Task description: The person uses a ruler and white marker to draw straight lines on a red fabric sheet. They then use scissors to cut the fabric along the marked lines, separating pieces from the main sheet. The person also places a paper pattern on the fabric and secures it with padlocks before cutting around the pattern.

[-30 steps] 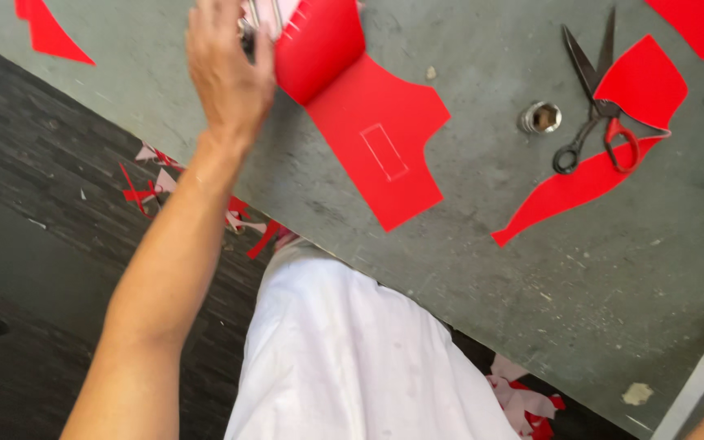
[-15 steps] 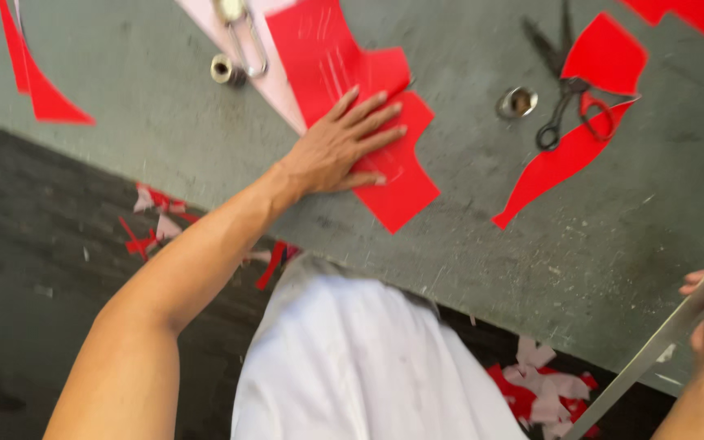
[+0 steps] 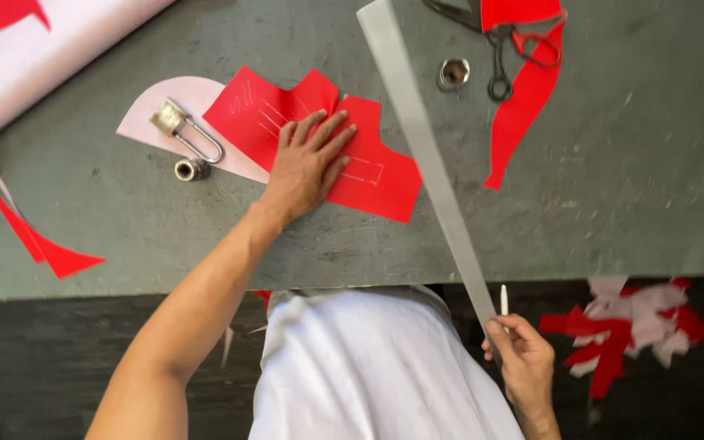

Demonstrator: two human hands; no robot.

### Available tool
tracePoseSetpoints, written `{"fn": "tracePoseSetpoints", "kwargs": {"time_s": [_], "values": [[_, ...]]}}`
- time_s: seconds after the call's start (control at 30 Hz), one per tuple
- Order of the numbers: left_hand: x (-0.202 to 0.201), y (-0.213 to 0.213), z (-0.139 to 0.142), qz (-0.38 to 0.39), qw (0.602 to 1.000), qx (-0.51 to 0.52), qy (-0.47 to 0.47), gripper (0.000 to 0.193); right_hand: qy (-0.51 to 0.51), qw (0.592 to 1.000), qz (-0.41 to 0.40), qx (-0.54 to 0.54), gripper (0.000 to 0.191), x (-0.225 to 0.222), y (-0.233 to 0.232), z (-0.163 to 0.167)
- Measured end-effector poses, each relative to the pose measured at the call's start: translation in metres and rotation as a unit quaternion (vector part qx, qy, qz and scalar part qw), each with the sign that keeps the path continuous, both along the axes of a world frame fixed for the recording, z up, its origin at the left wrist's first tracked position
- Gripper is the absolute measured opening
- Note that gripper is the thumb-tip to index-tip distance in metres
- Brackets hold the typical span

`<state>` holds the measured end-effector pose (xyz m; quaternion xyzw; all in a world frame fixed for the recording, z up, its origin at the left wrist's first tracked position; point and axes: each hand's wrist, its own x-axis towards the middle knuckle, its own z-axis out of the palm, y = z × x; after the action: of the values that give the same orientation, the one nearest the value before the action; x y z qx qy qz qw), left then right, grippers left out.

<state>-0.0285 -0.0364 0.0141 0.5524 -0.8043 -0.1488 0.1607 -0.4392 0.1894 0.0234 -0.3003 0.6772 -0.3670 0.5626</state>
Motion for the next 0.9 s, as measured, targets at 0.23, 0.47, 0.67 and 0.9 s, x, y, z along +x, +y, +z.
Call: {"fn": "tracePoseSetpoints", "kwargs": {"time_s": [0.23,0.47,0.67,0.9], "values": [[0.077,-0.038,0.002,-0.134,0.988,-0.034,-0.062,0.062,0.083,0.987,-0.126,0.056,0.019,0.155,0.053,-0.025],[0.103,-0.042,-0.008,-0.207,0.977,-0.043,-0.024,0.071,0.067,0.974,-0.193,0.096,0.020,0.310,0.083,-0.034],[0.098,-0.029,-0.021,-0.210,0.977,-0.015,0.039,0.078,0.079,0.963,-0.228,0.120,0.021,0.370,0.090,-0.043],[0.096,-0.025,-0.028,-0.243,0.969,-0.024,-0.025,0.100,0.101,0.950,-0.266,0.132,0.021,0.403,0.090,-0.046]]}}
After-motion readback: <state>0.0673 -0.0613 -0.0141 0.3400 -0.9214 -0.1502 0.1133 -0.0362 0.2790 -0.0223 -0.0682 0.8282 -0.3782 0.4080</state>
